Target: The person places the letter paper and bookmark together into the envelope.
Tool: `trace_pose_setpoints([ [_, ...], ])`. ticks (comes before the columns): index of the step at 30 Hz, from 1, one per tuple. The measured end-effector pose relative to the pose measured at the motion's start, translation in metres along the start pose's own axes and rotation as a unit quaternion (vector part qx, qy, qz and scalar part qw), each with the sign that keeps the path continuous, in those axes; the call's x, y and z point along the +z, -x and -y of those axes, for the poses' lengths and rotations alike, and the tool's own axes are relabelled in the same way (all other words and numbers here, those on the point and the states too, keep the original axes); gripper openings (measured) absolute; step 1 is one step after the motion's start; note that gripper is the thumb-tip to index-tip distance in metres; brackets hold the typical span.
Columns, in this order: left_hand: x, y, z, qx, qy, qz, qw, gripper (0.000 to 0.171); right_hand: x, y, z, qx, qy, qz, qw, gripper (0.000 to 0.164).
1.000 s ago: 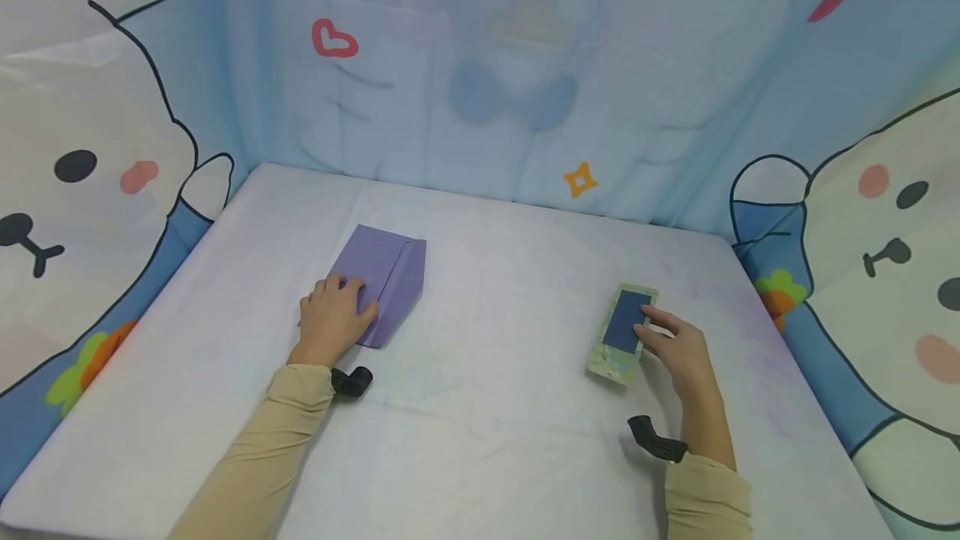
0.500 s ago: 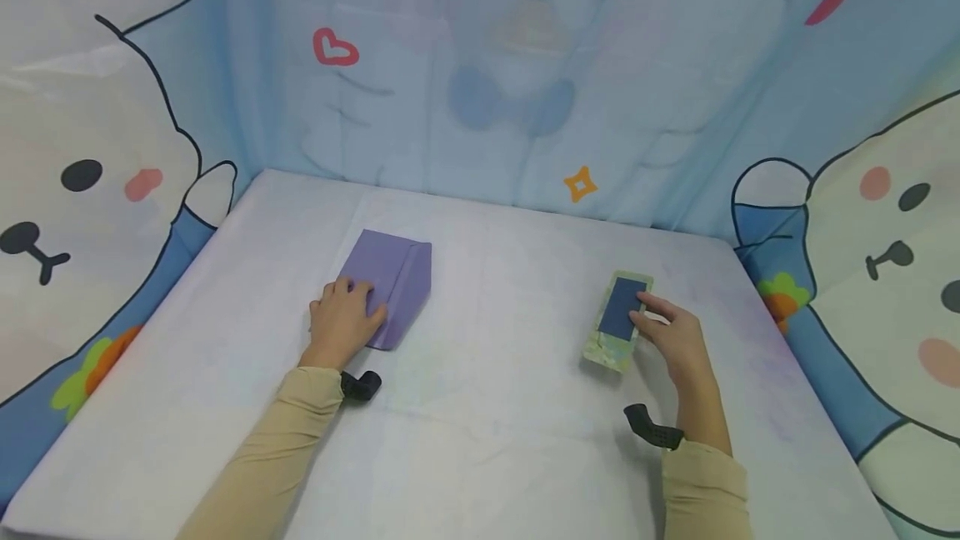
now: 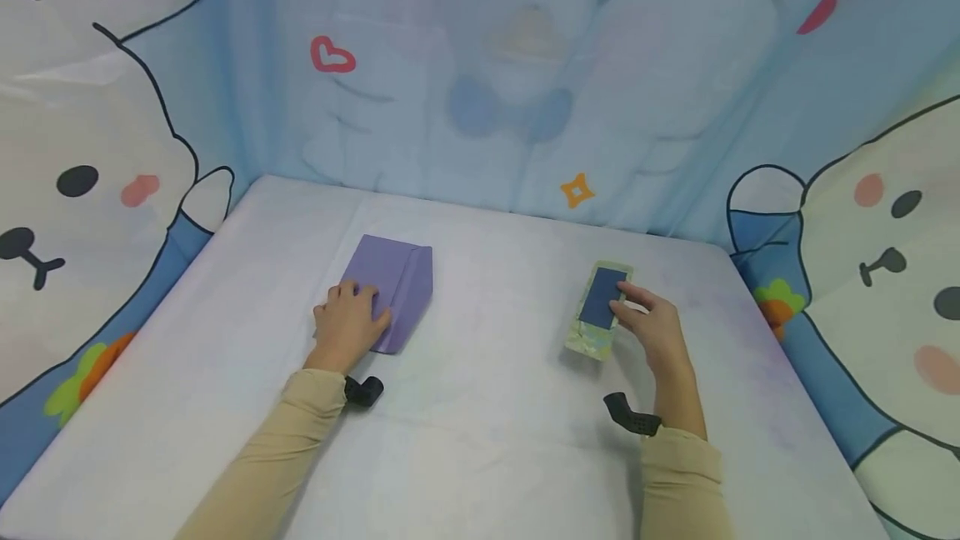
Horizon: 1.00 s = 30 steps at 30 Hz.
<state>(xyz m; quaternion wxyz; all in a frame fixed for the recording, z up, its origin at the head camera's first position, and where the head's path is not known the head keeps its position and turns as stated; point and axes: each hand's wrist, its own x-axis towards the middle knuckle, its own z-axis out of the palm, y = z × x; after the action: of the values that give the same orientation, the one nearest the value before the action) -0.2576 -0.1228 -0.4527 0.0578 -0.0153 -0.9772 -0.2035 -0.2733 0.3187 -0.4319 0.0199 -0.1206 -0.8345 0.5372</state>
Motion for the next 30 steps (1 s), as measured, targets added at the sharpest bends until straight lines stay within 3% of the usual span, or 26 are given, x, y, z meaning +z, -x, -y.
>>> trace_pose_setpoints([
  [14, 0.009, -0.008, -0.013, -0.011, -0.014, 0.004, 0.9998, 0.049, 0.015, 0.0, 0.02, 0.007, 0.01, 0.007, 1.0, 0.054],
  [30, 0.015, -0.012, -0.032, -0.013, -0.017, 0.008, 0.9998, 0.049, 0.027, -0.007, 0.025, 0.014, -0.042, -0.016, 0.999, 0.053],
])
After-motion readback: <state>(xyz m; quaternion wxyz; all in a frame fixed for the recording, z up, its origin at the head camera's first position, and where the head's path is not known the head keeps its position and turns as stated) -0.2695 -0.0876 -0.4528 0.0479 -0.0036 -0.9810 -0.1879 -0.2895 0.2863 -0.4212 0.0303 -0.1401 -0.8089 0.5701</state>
